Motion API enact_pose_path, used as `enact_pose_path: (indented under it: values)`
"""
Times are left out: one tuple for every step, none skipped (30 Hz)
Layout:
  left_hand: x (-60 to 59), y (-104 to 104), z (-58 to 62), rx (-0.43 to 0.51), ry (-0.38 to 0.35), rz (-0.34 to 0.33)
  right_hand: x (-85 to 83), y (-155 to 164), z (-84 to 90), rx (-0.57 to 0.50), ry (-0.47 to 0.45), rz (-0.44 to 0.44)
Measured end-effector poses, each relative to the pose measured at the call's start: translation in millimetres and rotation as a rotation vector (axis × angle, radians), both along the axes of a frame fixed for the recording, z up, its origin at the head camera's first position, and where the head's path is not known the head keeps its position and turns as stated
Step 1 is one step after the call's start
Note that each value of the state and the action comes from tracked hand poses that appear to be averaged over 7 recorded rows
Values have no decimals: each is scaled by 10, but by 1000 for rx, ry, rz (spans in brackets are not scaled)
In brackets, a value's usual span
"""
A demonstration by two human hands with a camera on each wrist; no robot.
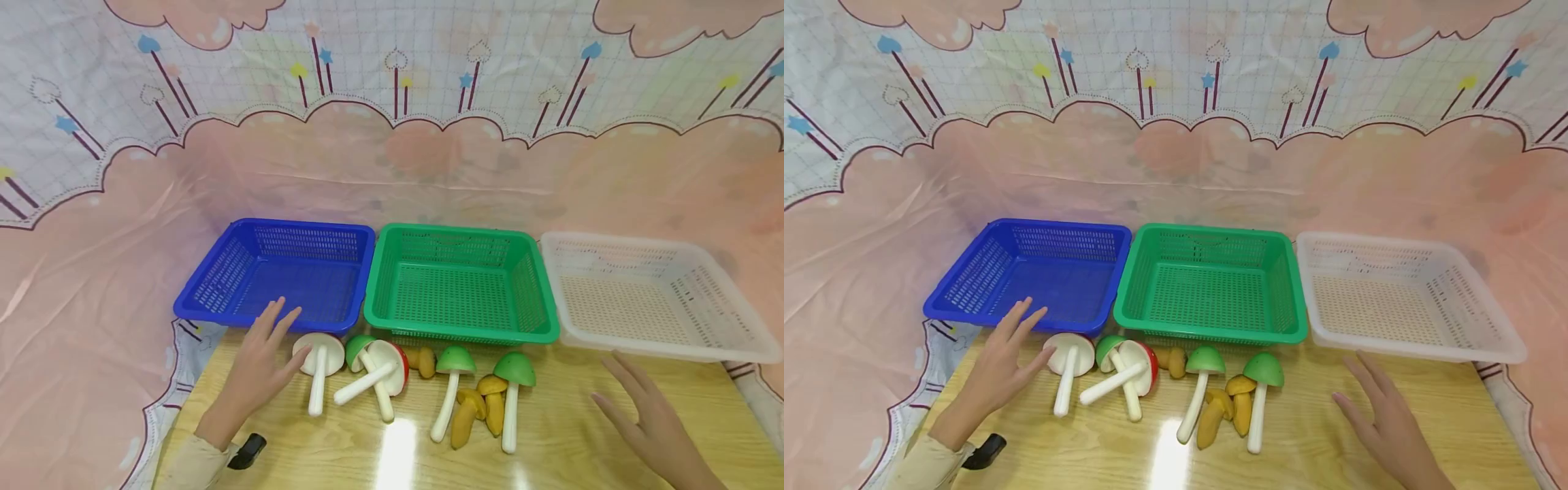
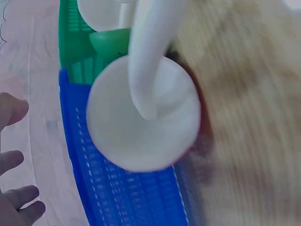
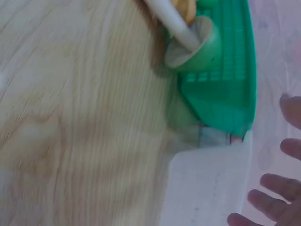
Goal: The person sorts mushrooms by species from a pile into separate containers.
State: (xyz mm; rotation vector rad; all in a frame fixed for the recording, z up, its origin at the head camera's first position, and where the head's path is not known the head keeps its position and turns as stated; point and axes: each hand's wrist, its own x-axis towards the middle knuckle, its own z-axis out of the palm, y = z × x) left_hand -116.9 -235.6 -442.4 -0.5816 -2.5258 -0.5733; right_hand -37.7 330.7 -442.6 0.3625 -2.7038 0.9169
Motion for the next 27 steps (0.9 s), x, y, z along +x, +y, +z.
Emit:
enact_pose_path:
  values:
    - [-21, 29, 9, 6, -2, -9, 1, -22, 6, 5, -6, -9]
    - [-38, 56, 17, 11, -5, -17, 2, -44, 8, 9, -3, -16]
    - [-57, 80, 23, 15, -8, -23, 6, -70, 9, 12, 3, -24]
    - [-72, 103, 30, 18, -12, -30, 10, -96, 8, 13, 14, -25]
    - [-90, 125, 38, 20, -14, -39, 14, -126, 7, 14, 32, -31]
    - [-106, 147, 45, 25, -15, -50, 16, -157, 6, 13, 44, -36]
    - [-122, 168, 51, 28, -13, -61, 17, -189, 5, 14, 52, -43]
    - [-140, 188, 57, 30, -10, -69, 16, -221, 4, 9, 55, -46]
    - [-156, 207, 60, 33, -7, -77, 17, -258, 4, 5, 52, -50]
    - [-170, 225, 63, 37, -5, -86, 17, -294, 1, -1, 46, -53]
    - [-183, 244, 66, 41, -5, -93, 19, -333, -2, -7, 33, -61]
    - [-194, 263, 67, 47, -6, -97, 22, -368, -4, -15, 11, -69]
    - [-204, 284, 66, 53, -8, -100, 27, -404, -8, -22, -4, -77]
    - [-215, 307, 66, 59, -13, -104, 31, -439, -17, -35, -17, -84]
    - [-227, 333, 65, 66, -17, -109, 37, -472, -27, -44, -26, -92]
    - [-240, 360, 65, 73, -24, -114, 42, -503, -39, -50, -37, -101]
    - [-254, 391, 66, 77, -29, -120, 49, -535, -50, -56, -49, -112]
    - [-270, 423, 67, 82, -33, -126, 54, -564, -63, -61, -58, -119]
    - [-285, 455, 67, 87, -37, -133, 59, -593, -80, -68, -64, -125]
    - [-300, 487, 67, 90, -41, -138, 62, -622, -98, -75, -74, -131]
    - [-313, 519, 68, 95, -47, -142, 66, -651, -115, -84, -84, -135]
    - [-326, 550, 67, 98, -53, -145, 68, -681, -133, -92, -97, -140]
    - [-340, 580, 65, 100, -60, -148, 69, -710, -153, -100, -108, -145]
    - [-352, 608, 63, 104, -70, -151, 69, -739, -174, -107, -118, -150]
    - [-362, 635, 60, 107, -82, -154, 70, -769, -191, -113, -134, -156]
    - [-373, 659, 56, 109, -93, -157, 70, -798, -211, -118, -152, -161]
    - [-380, 683, 54, 112, -108, -158, 74, -827, -228, -122, -168, -169]
